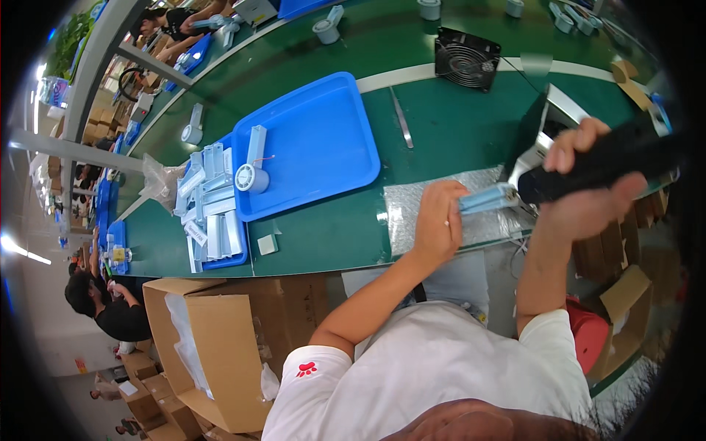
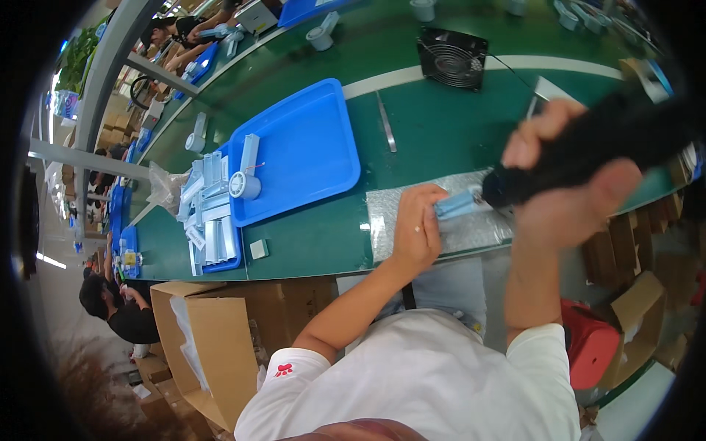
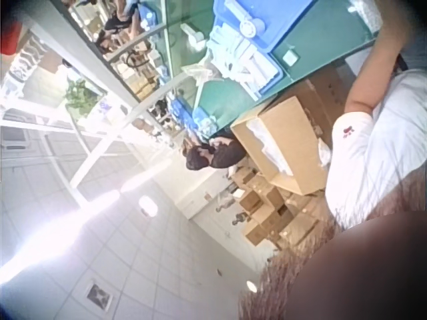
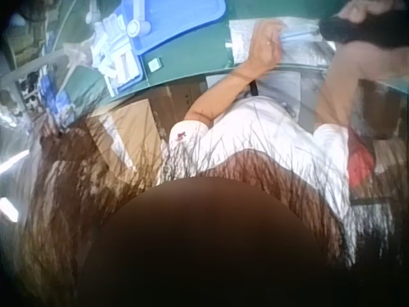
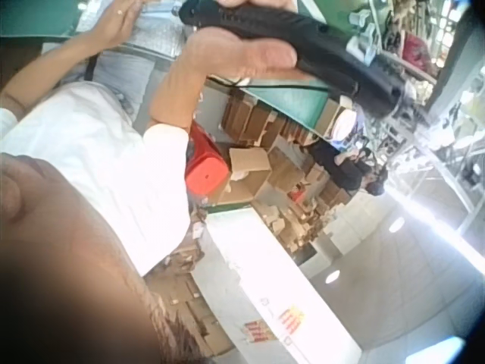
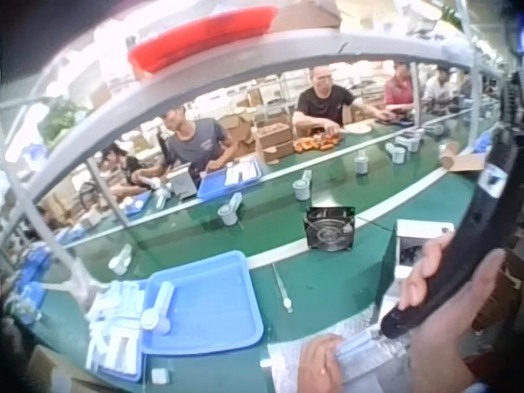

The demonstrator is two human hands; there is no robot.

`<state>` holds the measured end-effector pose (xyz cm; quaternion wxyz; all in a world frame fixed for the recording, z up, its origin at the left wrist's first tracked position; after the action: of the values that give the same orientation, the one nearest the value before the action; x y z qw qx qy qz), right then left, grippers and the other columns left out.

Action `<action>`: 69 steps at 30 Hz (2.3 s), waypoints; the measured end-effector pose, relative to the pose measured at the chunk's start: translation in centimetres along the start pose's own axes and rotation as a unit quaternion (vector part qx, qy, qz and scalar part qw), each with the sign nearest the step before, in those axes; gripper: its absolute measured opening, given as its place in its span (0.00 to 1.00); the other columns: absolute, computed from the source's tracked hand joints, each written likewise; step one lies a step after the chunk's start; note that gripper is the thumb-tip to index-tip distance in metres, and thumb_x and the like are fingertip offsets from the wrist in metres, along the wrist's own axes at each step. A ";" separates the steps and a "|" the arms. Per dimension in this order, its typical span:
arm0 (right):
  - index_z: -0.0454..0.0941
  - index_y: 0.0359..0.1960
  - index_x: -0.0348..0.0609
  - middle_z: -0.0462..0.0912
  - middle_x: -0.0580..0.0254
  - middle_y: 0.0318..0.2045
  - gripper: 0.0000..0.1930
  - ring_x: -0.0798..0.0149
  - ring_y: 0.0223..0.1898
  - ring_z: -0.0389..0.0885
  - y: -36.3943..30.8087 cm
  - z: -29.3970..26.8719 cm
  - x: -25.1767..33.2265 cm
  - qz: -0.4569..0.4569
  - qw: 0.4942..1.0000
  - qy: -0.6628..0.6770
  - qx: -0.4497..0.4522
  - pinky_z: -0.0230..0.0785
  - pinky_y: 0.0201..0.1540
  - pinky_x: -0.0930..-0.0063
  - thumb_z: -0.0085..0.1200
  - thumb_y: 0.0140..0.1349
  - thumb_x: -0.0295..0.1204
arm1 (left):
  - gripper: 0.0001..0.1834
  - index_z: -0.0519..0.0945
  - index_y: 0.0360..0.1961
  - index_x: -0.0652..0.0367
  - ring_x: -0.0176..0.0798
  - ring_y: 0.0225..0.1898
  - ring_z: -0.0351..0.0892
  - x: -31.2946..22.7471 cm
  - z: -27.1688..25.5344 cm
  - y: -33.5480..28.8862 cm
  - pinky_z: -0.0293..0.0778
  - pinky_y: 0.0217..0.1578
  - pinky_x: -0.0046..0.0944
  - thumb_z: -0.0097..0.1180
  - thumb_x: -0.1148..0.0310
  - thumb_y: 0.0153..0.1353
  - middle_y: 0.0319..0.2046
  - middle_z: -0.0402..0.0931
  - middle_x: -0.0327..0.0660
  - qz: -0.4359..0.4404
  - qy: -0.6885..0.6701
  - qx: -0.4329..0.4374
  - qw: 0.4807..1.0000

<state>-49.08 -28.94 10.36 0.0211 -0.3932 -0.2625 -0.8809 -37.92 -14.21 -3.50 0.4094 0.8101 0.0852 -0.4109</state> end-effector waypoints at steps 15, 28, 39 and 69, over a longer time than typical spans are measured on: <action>0.68 0.60 0.42 0.78 0.58 0.25 0.26 0.69 0.17 0.77 4.0 2.0 7.1 -0.320 0.931 -0.174 0.003 0.72 0.18 0.77 0.49 0.75 0.52 | 0.15 0.77 0.47 0.69 0.54 0.49 0.77 0.0 0.9 -0.2 0.70 0.53 0.48 0.37 0.73 0.76 0.48 0.77 0.55 0.012 0.033 0.030 0.999; 0.68 0.56 0.35 0.74 0.59 0.36 0.38 0.67 0.31 0.76 1.7 -3.7 6.5 0.006 0.989 -0.031 0.144 0.70 0.32 0.73 0.57 0.62 0.61 | 0.13 0.78 0.47 0.65 0.53 0.48 0.77 0.3 0.8 -0.1 0.69 0.54 0.48 0.40 0.74 0.75 0.46 0.79 0.53 0.029 0.032 0.028 0.999; 0.70 0.53 0.31 0.72 0.62 0.39 0.38 0.69 0.34 0.74 1.1 -2.0 3.1 -0.062 0.990 0.027 0.123 0.67 0.34 0.74 0.65 0.54 0.54 | 0.12 0.79 0.46 0.63 0.51 0.48 0.77 0.4 0.7 -0.2 0.70 0.53 0.46 0.42 0.74 0.74 0.46 0.79 0.50 0.021 0.022 0.021 0.999; 0.69 0.44 0.29 0.67 0.55 0.37 0.51 0.63 0.30 0.70 1.1 -3.9 1.4 -0.052 0.998 -0.007 0.027 0.66 0.35 0.70 0.52 0.53 0.77 | 0.15 0.77 0.49 0.63 0.58 0.49 0.74 -0.2 0.3 -0.6 0.70 0.53 0.52 0.48 0.83 0.61 0.47 0.76 0.53 0.016 -0.017 -0.001 1.000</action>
<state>-52.48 -31.52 9.66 -0.0158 -0.3848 -0.3064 -0.8705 -38.50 -13.95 -3.84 0.4182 0.8037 0.0661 -0.4180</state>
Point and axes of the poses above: each hand's wrist, its own y-axis towards the middle knuckle, its own z-axis out of the palm, x = y × z, the point moved 1 cm from there along y, towards the middle knuckle
